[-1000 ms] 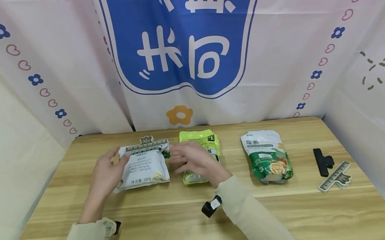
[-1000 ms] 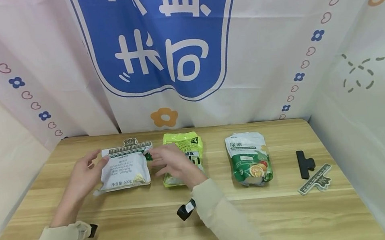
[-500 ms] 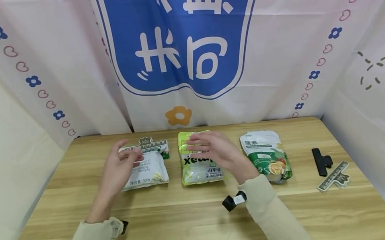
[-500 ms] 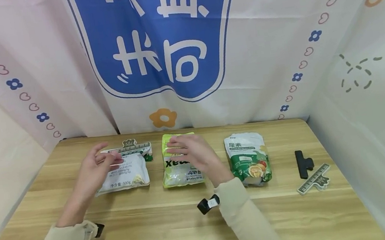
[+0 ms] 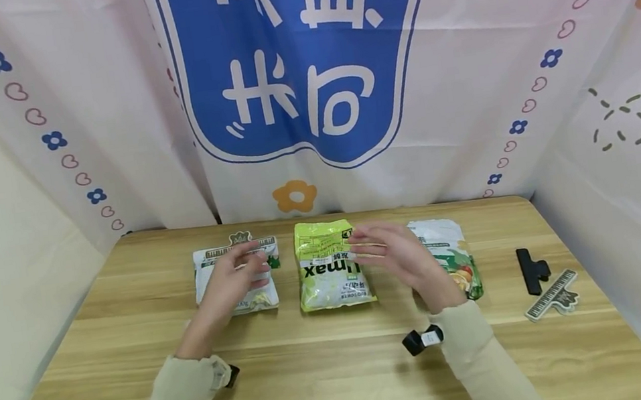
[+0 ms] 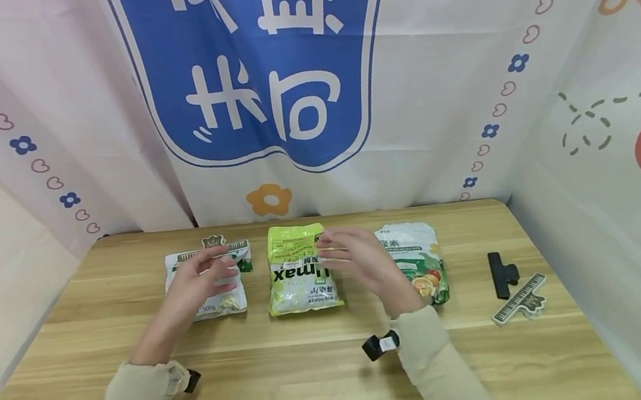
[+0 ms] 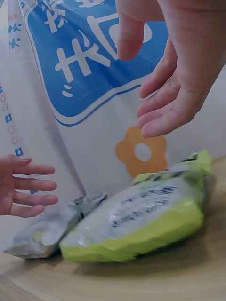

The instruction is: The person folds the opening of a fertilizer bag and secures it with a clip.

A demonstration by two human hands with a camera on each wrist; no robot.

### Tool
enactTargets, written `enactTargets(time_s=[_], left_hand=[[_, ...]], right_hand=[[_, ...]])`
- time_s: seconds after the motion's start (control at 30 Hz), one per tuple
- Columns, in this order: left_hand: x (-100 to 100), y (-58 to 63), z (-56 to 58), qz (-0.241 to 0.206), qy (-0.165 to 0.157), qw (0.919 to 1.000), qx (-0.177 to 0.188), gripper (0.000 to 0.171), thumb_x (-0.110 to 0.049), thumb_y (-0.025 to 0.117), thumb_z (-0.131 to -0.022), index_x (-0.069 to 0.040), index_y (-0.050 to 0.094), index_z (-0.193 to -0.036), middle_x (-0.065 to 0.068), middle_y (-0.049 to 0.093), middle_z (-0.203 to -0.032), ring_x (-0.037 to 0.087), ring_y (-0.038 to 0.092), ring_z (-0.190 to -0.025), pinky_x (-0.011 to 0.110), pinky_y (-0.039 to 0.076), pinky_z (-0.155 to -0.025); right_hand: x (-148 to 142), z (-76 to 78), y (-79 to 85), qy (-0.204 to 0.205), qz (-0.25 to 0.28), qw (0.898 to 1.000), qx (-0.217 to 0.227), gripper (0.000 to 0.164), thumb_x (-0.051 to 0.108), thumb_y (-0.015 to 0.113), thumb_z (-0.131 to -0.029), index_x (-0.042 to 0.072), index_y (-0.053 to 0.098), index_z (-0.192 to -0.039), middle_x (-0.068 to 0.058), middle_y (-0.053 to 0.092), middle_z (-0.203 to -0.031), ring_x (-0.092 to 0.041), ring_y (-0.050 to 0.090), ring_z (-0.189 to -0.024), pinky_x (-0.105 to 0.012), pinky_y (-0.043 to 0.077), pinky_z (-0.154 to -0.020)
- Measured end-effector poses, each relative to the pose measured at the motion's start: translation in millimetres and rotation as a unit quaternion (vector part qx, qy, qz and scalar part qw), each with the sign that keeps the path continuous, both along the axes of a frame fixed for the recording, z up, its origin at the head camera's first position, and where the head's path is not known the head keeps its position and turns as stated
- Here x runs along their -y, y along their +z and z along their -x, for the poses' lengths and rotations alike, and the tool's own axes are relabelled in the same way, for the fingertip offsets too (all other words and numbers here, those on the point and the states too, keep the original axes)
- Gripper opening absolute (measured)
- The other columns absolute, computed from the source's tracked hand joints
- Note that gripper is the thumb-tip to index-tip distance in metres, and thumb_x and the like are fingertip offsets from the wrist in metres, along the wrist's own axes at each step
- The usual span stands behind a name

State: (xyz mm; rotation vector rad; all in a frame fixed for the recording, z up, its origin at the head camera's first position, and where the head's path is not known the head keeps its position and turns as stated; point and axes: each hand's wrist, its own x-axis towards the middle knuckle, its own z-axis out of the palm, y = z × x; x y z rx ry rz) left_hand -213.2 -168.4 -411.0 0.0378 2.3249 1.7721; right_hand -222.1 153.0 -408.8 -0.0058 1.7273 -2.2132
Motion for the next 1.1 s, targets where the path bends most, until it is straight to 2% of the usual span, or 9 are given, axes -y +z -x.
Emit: enactTargets(time_s=[0.1,0.2,0.33,0.43,0.57,0.7,0.83,0.93,1.1], left_hand=[[-4.4,-6.2,3.8,-0.010,-0.012,0.9995,0.027,0.059,-0.029,0.051,-0.112,-0.001,0.035,-0.160,0.028,0.048,-0.153,0.041,0.058,-0.134,0.039,0.060,-0.103],[-10.7,-13.1,8.3,-0.028,-0.016,0.9984,0.047,0.065,-0.026,0.050,-0.112,0.001,0.023,-0.164,0.030,0.043,-0.157,0.047,0.054,-0.139,0.044,0.058,-0.104],[-20.4,-19.6,12.8,-0.041,-0.008,0.9971,0.064,0.073,-0.024,0.050,-0.112,0.000,0.008,-0.166,0.034,0.037,-0.161,0.048,0.051,-0.143,0.048,0.056,-0.107],[-27.7,-22.6,15.5,-0.038,-0.006,0.9968,0.070,0.074,-0.025,0.050,-0.111,0.000,0.007,-0.167,0.035,0.035,-0.162,0.047,0.048,-0.145,0.050,0.053,-0.111],[-37.2,-26.4,19.0,-0.028,-0.022,0.9963,0.078,0.077,-0.026,0.050,-0.111,0.001,0.004,-0.167,0.034,0.034,-0.161,0.046,0.044,-0.148,0.054,0.048,-0.116],[-45.6,-30.0,20.8,0.008,-0.032,0.9964,0.079,0.080,-0.030,0.052,-0.110,0.001,0.005,-0.167,0.032,0.035,-0.162,0.045,0.042,-0.150,0.057,0.041,-0.121],[-53.6,-32.8,22.3,0.022,-0.032,0.9954,0.088,0.082,-0.031,0.055,-0.109,0.003,0.006,-0.166,0.033,0.040,-0.160,0.046,0.051,-0.144,0.054,0.050,-0.114],[-59.2,-34.3,24.2,0.024,-0.030,0.9939,0.103,0.083,-0.030,0.055,-0.109,0.005,0.006,-0.165,0.035,0.043,-0.156,0.047,0.058,-0.135,0.046,0.062,-0.096],[-65.1,-35.7,26.9,0.067,-0.023,0.9912,0.112,0.080,-0.034,0.055,-0.109,0.005,0.014,-0.165,0.028,0.051,-0.146,0.039,0.062,-0.126,0.038,0.066,-0.084]], right_hand=[[-8.2,0.6,-7.7,-0.017,-0.031,0.999,-0.004,0.042,0.015,0.048,-0.111,-0.009,0.050,-0.146,-0.036,0.050,-0.152,-0.049,0.053,-0.142,-0.055,0.043,-0.121],[-16.3,3.1,-15.1,-0.037,-0.059,0.998,0.000,0.046,0.016,0.049,-0.112,-0.009,0.046,-0.151,-0.035,0.047,-0.155,-0.047,0.051,-0.144,-0.050,0.046,-0.119],[-23.5,6.3,-23.2,-0.052,-0.075,0.996,0.021,0.051,0.019,0.050,-0.112,-0.008,0.041,-0.154,-0.033,0.046,-0.157,-0.045,0.049,-0.146,-0.047,0.046,-0.120],[-25.6,7.9,-28.3,-0.044,-0.098,0.994,0.029,0.052,0.019,0.050,-0.111,-0.009,0.040,-0.154,-0.033,0.047,-0.156,-0.046,0.052,-0.144,-0.049,0.046,-0.120],[-23.5,10.5,-35.1,-0.020,-0.128,0.991,0.035,0.052,0.017,0.053,-0.109,-0.010,0.041,-0.152,-0.033,0.051,-0.152,-0.046,0.056,-0.139,-0.051,0.048,-0.117],[-18.0,13.9,-40.1,0.005,-0.139,0.989,0.050,0.055,0.014,0.054,-0.108,-0.011,0.038,-0.153,-0.033,0.051,-0.151,-0.048,0.057,-0.137,-0.054,0.049,-0.115],[-13.8,16.4,-43.8,0.014,-0.148,0.987,0.066,0.055,0.014,0.053,-0.108,-0.011,0.036,-0.154,-0.031,0.050,-0.152,-0.047,0.058,-0.136,-0.053,0.053,-0.111],[-11.9,18.3,-46.7,0.008,-0.154,0.985,0.075,0.054,0.015,0.054,-0.108,-0.010,0.040,-0.153,-0.030,0.052,-0.152,-0.043,0.062,-0.131,-0.051,0.056,-0.107],[-8.3,23.2,-53.3,0.019,-0.162,0.984,0.077,0.050,0.018,0.058,-0.106,-0.010,0.048,-0.147,-0.030,0.058,-0.144,-0.034,0.069,-0.114,-0.048,0.061,-0.100]])
